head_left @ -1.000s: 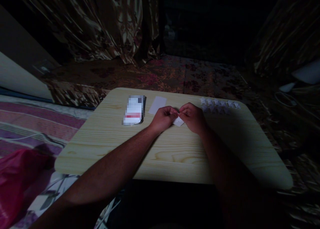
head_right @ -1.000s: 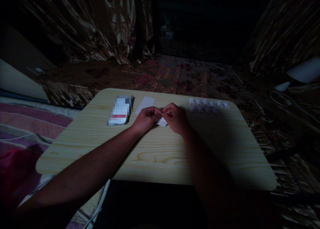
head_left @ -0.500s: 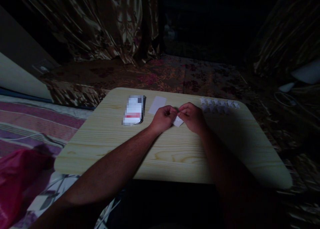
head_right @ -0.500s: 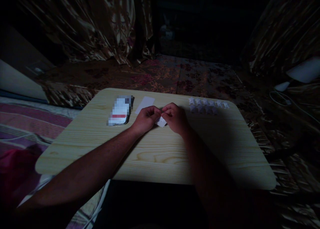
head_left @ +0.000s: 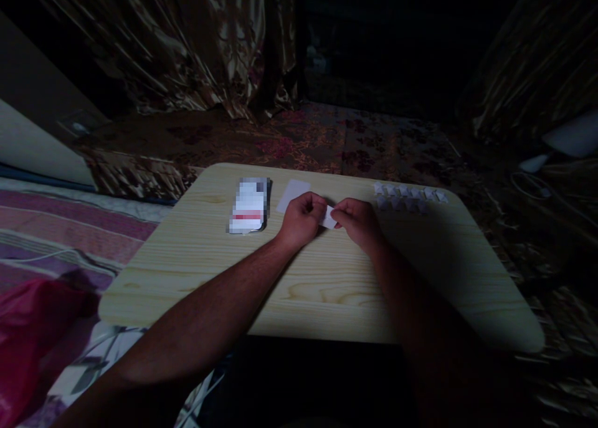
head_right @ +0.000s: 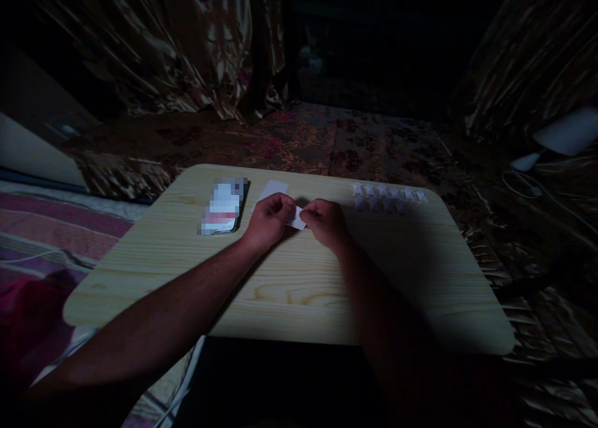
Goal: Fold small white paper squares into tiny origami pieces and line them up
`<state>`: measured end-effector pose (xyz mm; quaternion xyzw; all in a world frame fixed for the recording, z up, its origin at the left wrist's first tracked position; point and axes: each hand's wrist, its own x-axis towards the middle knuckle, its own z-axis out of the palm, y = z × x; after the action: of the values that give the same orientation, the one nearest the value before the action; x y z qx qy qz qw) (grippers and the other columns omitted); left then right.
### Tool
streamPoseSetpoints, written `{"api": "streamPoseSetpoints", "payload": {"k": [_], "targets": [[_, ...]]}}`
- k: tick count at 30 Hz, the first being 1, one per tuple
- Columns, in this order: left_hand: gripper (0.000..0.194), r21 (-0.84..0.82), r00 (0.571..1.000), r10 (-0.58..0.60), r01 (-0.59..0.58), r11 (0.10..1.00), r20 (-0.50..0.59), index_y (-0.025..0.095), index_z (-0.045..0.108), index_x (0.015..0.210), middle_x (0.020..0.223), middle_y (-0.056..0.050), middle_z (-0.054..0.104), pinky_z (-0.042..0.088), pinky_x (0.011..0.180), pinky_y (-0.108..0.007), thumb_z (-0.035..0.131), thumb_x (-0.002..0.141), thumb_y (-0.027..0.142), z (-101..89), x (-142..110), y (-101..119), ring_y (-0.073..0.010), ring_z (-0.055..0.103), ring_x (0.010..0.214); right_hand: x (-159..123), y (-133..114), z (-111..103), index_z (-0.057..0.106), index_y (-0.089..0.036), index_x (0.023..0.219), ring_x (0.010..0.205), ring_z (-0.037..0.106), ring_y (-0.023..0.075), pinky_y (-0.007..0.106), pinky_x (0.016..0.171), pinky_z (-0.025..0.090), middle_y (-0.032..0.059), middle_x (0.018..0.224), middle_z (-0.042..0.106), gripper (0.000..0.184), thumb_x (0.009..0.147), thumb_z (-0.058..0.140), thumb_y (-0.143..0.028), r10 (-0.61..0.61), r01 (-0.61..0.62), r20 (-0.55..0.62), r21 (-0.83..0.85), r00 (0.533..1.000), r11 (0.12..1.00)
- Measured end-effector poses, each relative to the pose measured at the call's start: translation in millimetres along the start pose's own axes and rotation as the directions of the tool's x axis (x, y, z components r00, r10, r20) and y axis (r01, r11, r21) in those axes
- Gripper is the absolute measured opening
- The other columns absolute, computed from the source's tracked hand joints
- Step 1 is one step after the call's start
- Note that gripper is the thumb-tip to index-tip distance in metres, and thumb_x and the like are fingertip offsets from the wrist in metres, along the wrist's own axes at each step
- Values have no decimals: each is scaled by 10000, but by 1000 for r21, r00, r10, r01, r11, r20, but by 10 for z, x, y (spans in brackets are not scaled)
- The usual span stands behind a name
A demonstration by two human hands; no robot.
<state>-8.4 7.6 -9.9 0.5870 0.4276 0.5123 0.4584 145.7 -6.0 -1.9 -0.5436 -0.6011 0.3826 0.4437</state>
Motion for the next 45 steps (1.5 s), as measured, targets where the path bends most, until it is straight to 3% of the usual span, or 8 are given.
{"api": "streamPoseSetpoints", "payload": {"k": [16, 21, 28, 32, 45], "targets": [[219, 95, 999, 25, -22, 995, -27, 154, 624, 784, 643, 0, 583, 378, 528, -221, 582, 807, 368, 39, -42, 48, -104, 487, 568, -2, 56, 49, 607, -191, 706, 577, 597, 152, 240, 528, 437, -21, 586, 615, 79, 701, 573, -262, -103, 95, -88, -87, 991, 992], [209, 93, 999, 22, -18, 996, -48, 160, 627, 788, 658, -2, 589, 375, 530, -222, 587, 801, 365, 36, -36, 28, -107, 492, 577, 1, 46, 73, 615, -189, 714, 573, 601, 153, 245, 528, 454, -16, 593, 618, 108, 715, 587, -294, -76, 72, -96, -48, 992, 996], [206, 23, 994, 2, 1, 1000, -110, 161, 614, 766, 648, 4, 576, 386, 537, -223, 601, 784, 367, 17, -5, 28, -105, 489, 574, -15, -13, 85, 632, -183, 794, 571, 609, 143, 240, 524, 489, -3, 658, 658, 187, 707, 619, -348, 62, -59, -16, 165, 998, 985], [187, -6, 993, -7, 6, 1000, -116, 163, 608, 767, 647, 9, 571, 381, 530, -218, 602, 782, 349, 17, 2, 29, -100, 479, 566, -26, -20, 90, 625, -182, 773, 525, 590, 138, 231, 509, 451, -16, 577, 633, 139, 690, 629, -293, 52, -55, 30, 99, 998, 994], [192, 104, 993, 48, -36, 994, -112, 164, 615, 780, 653, 2, 597, 379, 527, -222, 584, 804, 352, 45, -60, 108, -108, 499, 571, -21, -18, 115, 608, -189, 703, 500, 556, 133, 224, 477, 393, -30, 539, 599, 92, 689, 594, -278, 17, -15, -60, 37, 998, 999]]}}
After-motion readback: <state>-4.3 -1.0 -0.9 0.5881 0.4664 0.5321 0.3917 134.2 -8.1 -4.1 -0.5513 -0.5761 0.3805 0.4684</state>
